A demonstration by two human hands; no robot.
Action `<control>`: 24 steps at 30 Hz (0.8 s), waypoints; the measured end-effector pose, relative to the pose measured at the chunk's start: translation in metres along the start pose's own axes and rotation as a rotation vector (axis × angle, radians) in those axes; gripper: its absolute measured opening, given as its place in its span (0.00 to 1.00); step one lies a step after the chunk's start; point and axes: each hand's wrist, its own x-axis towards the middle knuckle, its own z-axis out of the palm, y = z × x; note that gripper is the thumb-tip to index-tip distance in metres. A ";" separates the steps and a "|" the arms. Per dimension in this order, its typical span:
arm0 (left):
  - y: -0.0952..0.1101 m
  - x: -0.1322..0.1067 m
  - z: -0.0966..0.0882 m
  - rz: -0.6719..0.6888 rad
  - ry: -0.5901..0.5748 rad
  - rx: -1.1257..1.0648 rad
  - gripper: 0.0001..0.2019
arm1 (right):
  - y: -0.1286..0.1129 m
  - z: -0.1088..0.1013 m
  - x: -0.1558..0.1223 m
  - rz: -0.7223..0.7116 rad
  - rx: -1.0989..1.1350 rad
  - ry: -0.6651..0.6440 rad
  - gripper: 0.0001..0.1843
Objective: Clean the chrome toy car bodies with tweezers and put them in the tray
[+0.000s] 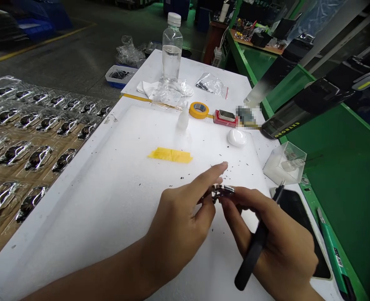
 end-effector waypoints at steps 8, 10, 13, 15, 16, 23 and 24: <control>0.019 0.011 -0.013 -0.521 -0.141 -0.746 0.14 | 0.019 -0.017 0.010 -0.409 0.003 -0.204 0.21; 0.019 0.012 -0.015 -0.540 -0.134 -0.826 0.12 | 0.024 -0.023 0.007 -0.456 -0.018 -0.299 0.24; 0.017 0.013 -0.015 -0.528 -0.040 -0.756 0.10 | 0.029 -0.036 -0.009 -0.277 -0.076 -0.327 0.27; 0.017 0.014 -0.015 -0.512 0.043 -0.691 0.10 | 0.031 -0.045 -0.026 0.043 -0.060 -0.214 0.25; 0.017 0.015 -0.016 -0.506 0.075 -0.677 0.10 | 0.032 -0.048 -0.034 0.209 -0.024 -0.150 0.27; 0.014 0.016 -0.014 -0.495 0.128 -0.611 0.11 | 0.035 -0.040 -0.063 0.754 0.246 -0.172 0.20; 0.012 0.015 -0.013 -0.489 0.123 -0.584 0.11 | 0.033 -0.037 -0.063 0.798 0.289 -0.159 0.15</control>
